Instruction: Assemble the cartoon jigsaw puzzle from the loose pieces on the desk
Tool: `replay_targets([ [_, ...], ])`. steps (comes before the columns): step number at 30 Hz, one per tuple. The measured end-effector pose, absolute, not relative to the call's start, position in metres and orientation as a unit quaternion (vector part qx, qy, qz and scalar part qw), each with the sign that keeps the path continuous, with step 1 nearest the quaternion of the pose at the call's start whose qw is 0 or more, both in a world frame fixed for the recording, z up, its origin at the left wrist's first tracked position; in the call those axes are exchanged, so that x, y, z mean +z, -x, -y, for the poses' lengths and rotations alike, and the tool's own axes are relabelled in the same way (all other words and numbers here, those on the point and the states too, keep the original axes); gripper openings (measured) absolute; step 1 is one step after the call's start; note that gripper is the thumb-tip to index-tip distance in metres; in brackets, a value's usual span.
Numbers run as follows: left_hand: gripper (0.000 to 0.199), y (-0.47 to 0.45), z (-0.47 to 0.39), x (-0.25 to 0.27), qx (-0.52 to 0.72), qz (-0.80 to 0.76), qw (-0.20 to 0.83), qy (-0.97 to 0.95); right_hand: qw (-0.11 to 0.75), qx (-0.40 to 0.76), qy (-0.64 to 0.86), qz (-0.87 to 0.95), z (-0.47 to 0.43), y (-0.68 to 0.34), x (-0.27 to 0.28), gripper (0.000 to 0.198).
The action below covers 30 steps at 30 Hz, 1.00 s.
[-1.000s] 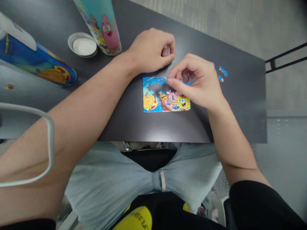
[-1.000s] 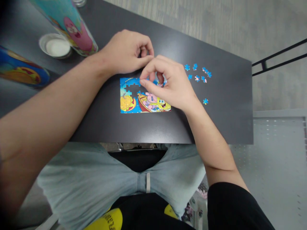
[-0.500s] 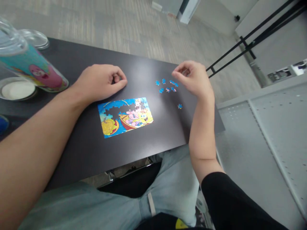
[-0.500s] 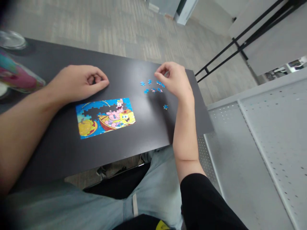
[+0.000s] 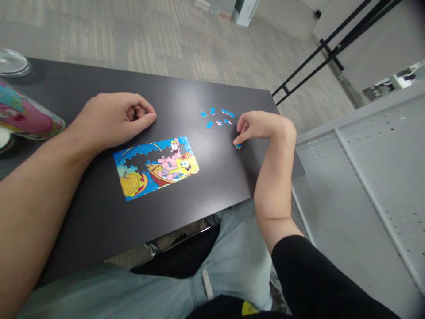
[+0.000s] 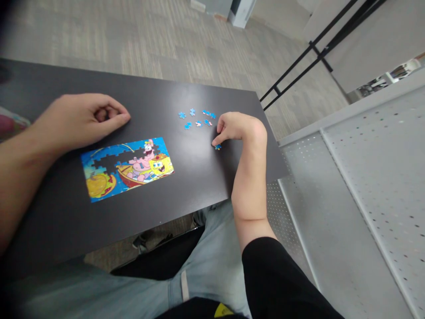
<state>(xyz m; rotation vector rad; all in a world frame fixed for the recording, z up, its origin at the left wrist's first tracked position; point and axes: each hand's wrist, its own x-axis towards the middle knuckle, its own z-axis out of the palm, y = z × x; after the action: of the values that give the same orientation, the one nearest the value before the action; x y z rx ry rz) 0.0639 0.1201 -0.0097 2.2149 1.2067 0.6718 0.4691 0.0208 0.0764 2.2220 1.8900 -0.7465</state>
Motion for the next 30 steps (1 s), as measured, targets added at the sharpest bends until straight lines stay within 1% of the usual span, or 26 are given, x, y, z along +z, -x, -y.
replay_targets([
  [2,0.027,-0.064,-0.12,-0.01,0.248,-0.446,0.261,-0.819,0.065,-0.259,-0.729,-0.63,-0.021,-0.467,0.074,0.039],
  [6,0.028,-0.063,-0.12,-0.01,0.251,-0.435,0.253,-0.827,0.049,-0.243,-0.711,-0.658,-0.025,-0.465,0.067,0.036],
  [10,0.034,-0.064,-0.119,-0.009,0.244,-0.434,0.237,-0.834,0.022,-0.285,-0.702,-0.653,-0.024,-0.477,0.064,0.037],
  [14,0.042,-0.064,-0.119,-0.007,0.2,-0.448,0.219,-0.843,0.044,-0.309,-0.712,-0.63,-0.026,-0.487,0.062,0.043],
  [16,0.046,-0.064,-0.118,-0.006,0.181,-0.457,0.214,-0.844,0.037,-0.305,-0.706,-0.638,-0.029,-0.483,0.06,0.041],
  [19,0.049,-0.065,-0.117,-0.003,0.174,-0.461,0.218,-0.842,-0.005,-0.301,-0.685,-0.664,-0.033,-0.472,0.056,0.034],
  [21,0.049,-0.065,-0.116,-0.002,0.171,-0.461,0.22,-0.843,-0.035,-0.32,-0.661,-0.678,-0.034,-0.466,0.054,0.033],
  [25,0.047,-0.065,-0.115,0.0,0.17,-0.459,0.217,-0.845,-0.058,-0.353,-0.627,-0.692,-0.032,-0.464,0.053,0.046],
  [30,0.044,-0.066,-0.113,0.0,0.175,-0.454,0.209,-0.848,-0.058,-0.355,-0.636,-0.683,-0.033,-0.47,0.049,0.037],
])
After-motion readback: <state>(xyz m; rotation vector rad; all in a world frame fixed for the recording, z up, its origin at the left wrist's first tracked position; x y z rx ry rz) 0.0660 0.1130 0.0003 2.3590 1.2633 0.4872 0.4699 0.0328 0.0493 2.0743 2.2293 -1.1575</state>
